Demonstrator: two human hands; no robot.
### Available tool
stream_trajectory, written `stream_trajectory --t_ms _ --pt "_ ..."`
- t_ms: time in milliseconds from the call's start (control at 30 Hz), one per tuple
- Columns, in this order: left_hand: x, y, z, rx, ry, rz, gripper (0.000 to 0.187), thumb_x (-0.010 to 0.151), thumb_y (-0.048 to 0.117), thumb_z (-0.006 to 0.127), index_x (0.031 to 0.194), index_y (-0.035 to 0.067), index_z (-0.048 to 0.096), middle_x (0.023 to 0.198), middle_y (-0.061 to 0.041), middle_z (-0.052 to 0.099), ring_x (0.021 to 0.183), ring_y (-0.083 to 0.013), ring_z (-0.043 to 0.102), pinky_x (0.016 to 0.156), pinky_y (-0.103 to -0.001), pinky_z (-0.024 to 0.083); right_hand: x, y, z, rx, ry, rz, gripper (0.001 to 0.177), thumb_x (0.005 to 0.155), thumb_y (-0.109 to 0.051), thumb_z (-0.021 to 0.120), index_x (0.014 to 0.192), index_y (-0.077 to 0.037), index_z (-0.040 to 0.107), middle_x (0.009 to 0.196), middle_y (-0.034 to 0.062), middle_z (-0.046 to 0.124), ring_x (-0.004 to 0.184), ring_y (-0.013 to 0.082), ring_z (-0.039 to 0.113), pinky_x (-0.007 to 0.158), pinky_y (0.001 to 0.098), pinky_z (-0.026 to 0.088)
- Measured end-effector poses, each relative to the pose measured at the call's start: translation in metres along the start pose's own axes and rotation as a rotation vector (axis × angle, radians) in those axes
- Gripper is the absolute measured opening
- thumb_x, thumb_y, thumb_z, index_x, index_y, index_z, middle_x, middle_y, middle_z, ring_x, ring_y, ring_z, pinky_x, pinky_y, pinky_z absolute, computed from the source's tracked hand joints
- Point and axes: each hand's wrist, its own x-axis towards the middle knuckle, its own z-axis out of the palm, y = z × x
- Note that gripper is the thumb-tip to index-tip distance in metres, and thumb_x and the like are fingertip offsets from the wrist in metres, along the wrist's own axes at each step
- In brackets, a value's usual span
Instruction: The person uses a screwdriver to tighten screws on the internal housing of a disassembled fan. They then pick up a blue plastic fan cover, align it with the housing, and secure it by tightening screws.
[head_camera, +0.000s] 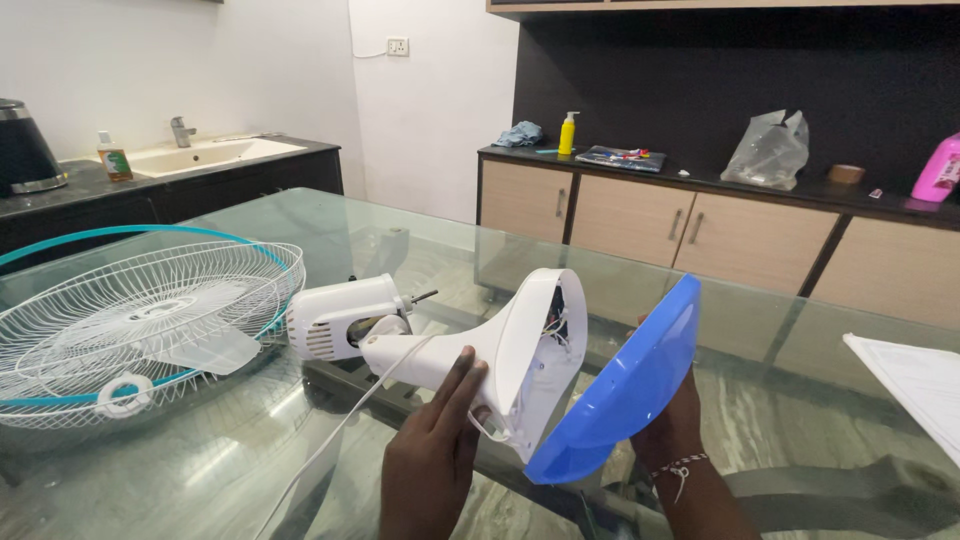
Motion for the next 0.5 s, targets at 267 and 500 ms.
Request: stream_trajectory --t_ms 267,500 --pt "-0.004 -0.003 0.029 -1.080 -0.017 -0.343 0.101 0.080 0.013 0.074 0.163 0.013 0.017 0.174 -0.004 -0.003 0.139 -0.0357 0.048 0.101 -0.039 0.054 -0.002 -0.012 0.013 0.104 -0.041 0.053 0.036 0.104 -0.027 0.053 0.137 -0.013 0.057 0.111 0.0043 0.067 0.096 0.0174 0.066 0.078 0.0327 0.058" --pt "0.004 0.020 0.046 -1.007 0.288 -0.692 0.116 0.067 0.006 0.080 0.155 0.015 0.006 0.174 -0.005 0.013 0.131 -0.0346 0.055 0.095 -0.041 0.053 -0.014 0.000 0.028 0.095 -0.047 0.129 0.037 0.102 -0.027 0.053 0.134 -0.012 0.058 0.110 0.0056 0.067 0.096 0.0188 0.066 0.078 0.0340 0.058"
